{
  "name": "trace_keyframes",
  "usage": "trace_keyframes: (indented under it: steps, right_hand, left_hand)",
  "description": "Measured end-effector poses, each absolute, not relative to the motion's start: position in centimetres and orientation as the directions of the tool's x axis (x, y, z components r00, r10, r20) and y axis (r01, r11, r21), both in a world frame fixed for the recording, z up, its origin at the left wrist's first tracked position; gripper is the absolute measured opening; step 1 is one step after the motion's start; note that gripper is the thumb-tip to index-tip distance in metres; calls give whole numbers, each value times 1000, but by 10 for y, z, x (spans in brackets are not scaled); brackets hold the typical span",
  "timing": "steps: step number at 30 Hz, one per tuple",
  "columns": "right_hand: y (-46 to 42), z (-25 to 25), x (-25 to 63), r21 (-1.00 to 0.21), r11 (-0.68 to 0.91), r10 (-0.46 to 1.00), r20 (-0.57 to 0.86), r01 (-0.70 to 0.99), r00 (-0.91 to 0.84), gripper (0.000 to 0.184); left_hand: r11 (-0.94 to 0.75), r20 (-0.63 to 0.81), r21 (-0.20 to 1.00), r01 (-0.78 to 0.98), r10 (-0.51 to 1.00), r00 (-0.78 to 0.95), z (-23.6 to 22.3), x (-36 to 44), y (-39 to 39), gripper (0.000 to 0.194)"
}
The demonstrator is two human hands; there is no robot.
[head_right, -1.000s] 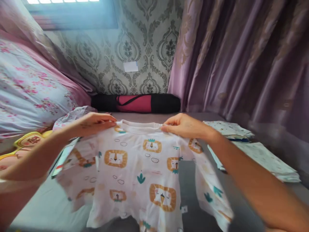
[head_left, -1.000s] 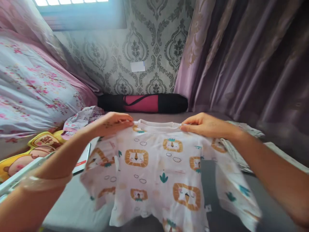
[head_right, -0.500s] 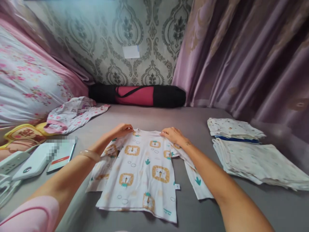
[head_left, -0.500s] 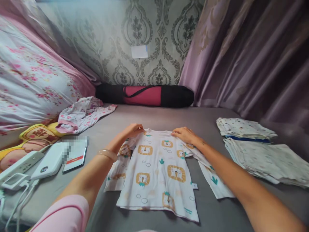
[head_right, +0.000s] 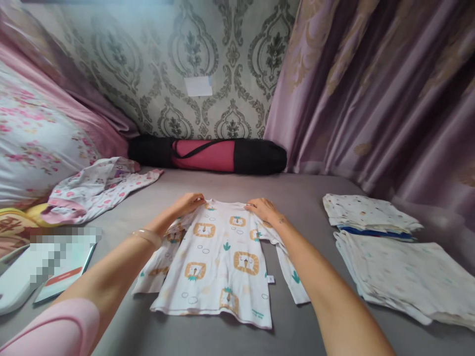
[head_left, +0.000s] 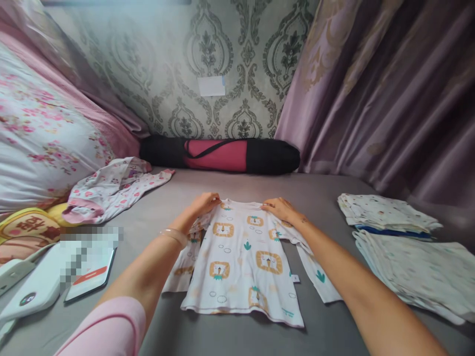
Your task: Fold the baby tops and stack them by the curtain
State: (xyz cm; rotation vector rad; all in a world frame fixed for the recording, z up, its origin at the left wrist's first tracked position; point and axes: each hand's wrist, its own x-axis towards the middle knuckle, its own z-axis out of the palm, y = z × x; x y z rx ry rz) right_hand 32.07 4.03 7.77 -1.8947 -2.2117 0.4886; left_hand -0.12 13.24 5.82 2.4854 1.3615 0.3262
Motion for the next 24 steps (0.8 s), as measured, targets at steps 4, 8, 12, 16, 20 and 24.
trace_keyframes:
  steps: [4,8,12,16,20,24]
  right_hand:
    - [55,77,325,-359,130,986,-56,924,-160,40]
    - [67,76,328,-333,129,988,-38,934,-151,40]
    - [78,74,329,-317,106,991,-39,943,-124,38]
    - [88,66,329,-302,73,996,-28,950,-85,39]
    - [97,58,330,-322,-38,999,-41,946,26,45]
    - [93,66,341,-604,-195,979,-166,773,118,59]
  left_hand:
    - [-515,68,337,788,848,525,60,5,144,38]
    - [-512,64,290,809,853,517,62,11,156,37]
    - [-497,43,240,834,863,503,66,15,165,35]
    - [-466,7,216,858,879,476,67,19,169,31]
    - [-429,4,255,867,897,443,65,25,167,31]
    - [-319,-13,325,890,940,341,64,17,164,43]
